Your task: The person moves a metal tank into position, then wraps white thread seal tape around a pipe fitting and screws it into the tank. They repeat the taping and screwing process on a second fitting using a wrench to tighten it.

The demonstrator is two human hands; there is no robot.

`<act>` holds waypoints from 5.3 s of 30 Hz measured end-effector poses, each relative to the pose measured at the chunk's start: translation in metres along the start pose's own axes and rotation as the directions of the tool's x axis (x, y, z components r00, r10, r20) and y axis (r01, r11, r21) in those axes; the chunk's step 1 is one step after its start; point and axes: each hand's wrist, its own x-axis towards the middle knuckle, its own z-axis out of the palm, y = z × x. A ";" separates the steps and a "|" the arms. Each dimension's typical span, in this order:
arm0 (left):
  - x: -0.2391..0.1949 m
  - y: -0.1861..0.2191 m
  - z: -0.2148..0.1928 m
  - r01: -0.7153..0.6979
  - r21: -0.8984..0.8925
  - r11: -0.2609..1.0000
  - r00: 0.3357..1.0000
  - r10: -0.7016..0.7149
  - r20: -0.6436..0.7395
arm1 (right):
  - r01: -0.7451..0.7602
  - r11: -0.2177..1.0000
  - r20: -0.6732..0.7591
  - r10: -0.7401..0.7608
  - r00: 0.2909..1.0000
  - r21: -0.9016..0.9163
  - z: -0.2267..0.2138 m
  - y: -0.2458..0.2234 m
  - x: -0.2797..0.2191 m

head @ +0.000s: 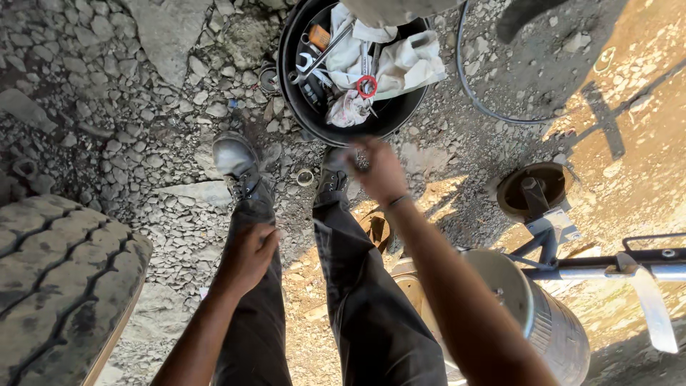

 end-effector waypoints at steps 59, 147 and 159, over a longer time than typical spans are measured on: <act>-0.212 0.117 0.411 -0.790 0.280 0.545 0.603 0.611 0.513 | -0.433 0.720 -0.832 0.533 -0.156 0.543 -0.094 0.154 -0.690; -0.024 -0.161 0.092 -0.126 -0.820 0.558 0.955 -0.155 -0.252 | 0.355 0.876 0.055 -0.358 0.932 -0.325 0.083 -0.314 0.044; -0.029 -0.106 0.031 0.037 -0.911 0.411 0.820 -0.533 -0.207 | 0.350 0.906 0.050 -0.371 0.927 0.239 0.124 -0.276 -0.012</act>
